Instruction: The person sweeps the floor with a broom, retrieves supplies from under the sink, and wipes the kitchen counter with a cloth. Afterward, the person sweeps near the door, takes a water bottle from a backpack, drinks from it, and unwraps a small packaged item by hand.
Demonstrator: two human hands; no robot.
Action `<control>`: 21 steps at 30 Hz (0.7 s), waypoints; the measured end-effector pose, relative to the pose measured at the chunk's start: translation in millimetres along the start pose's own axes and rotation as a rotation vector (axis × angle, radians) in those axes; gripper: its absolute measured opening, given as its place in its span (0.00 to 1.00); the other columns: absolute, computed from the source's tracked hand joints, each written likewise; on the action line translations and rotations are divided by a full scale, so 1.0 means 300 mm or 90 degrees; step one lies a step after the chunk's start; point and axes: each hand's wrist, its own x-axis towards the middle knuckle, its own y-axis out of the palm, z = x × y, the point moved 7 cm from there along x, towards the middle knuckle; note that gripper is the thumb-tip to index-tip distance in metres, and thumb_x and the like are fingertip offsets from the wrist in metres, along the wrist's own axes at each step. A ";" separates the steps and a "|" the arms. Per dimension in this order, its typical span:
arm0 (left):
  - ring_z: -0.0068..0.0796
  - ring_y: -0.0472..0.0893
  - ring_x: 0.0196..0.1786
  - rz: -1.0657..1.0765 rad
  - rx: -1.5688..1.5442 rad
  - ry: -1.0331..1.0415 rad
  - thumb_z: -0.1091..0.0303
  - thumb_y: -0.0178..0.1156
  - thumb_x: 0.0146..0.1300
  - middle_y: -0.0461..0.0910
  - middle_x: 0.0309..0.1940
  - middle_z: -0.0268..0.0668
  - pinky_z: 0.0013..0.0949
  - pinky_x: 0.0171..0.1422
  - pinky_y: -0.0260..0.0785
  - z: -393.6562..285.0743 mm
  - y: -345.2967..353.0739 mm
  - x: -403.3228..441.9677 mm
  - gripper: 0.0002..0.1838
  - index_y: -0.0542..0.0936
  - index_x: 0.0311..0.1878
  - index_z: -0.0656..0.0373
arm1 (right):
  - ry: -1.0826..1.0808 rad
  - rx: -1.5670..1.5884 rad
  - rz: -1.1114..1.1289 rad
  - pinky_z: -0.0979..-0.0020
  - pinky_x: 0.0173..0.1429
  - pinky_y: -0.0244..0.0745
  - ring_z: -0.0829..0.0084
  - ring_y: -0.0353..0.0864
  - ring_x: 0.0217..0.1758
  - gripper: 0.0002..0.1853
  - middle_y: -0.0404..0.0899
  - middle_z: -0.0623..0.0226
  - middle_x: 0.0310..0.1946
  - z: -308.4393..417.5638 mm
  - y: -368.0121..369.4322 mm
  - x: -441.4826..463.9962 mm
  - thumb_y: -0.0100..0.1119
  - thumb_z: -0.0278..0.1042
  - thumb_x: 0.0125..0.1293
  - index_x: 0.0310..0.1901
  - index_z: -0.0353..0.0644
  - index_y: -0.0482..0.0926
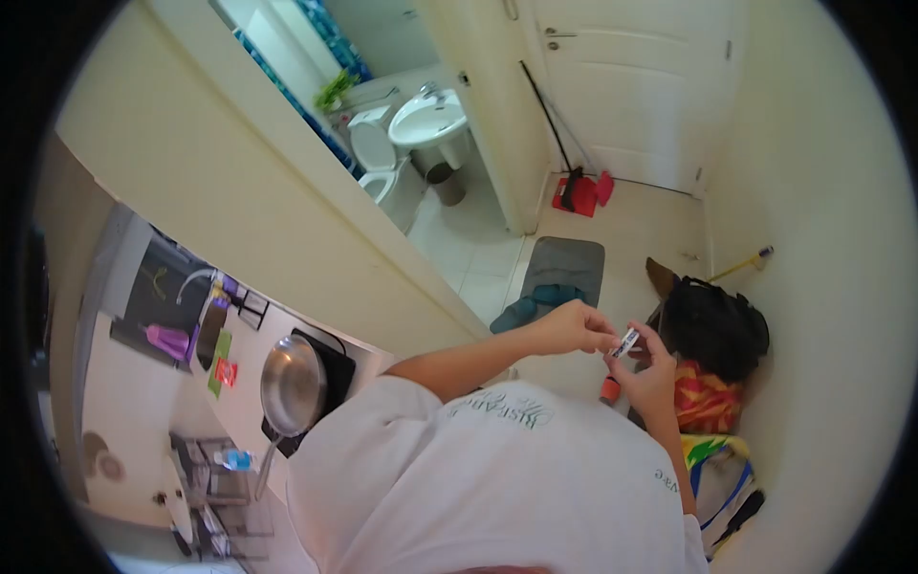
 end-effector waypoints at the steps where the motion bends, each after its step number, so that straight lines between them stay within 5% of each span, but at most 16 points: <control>1: 0.21 0.81 0.37 -0.014 -0.029 -0.017 0.63 0.66 0.59 0.83 0.33 0.31 0.26 0.42 0.73 -0.014 -0.019 0.058 0.11 0.84 0.40 0.60 | 0.003 0.019 0.012 0.70 0.49 0.77 0.72 0.82 0.42 0.30 0.82 0.59 0.41 -0.028 -0.021 0.077 0.72 0.27 0.46 0.54 0.35 0.75; 8: 0.19 0.80 0.39 -0.074 -0.236 -0.069 0.64 0.66 0.60 0.83 0.34 0.31 0.27 0.45 0.74 -0.094 -0.169 0.429 0.10 0.83 0.42 0.58 | -0.008 0.102 0.125 0.72 0.49 0.76 0.74 0.81 0.44 0.29 0.81 0.60 0.42 -0.084 -0.147 0.553 0.72 0.28 0.47 0.54 0.35 0.75; 21: 0.27 0.82 0.29 -0.342 0.159 0.059 0.66 0.63 0.52 0.83 0.25 0.42 0.29 0.37 0.74 -0.298 -0.724 0.745 0.12 0.84 0.34 0.66 | -0.089 -0.072 0.283 0.70 0.47 0.75 0.70 0.80 0.41 0.32 0.81 0.61 0.40 -0.135 0.048 1.273 0.73 0.29 0.43 0.54 0.38 0.76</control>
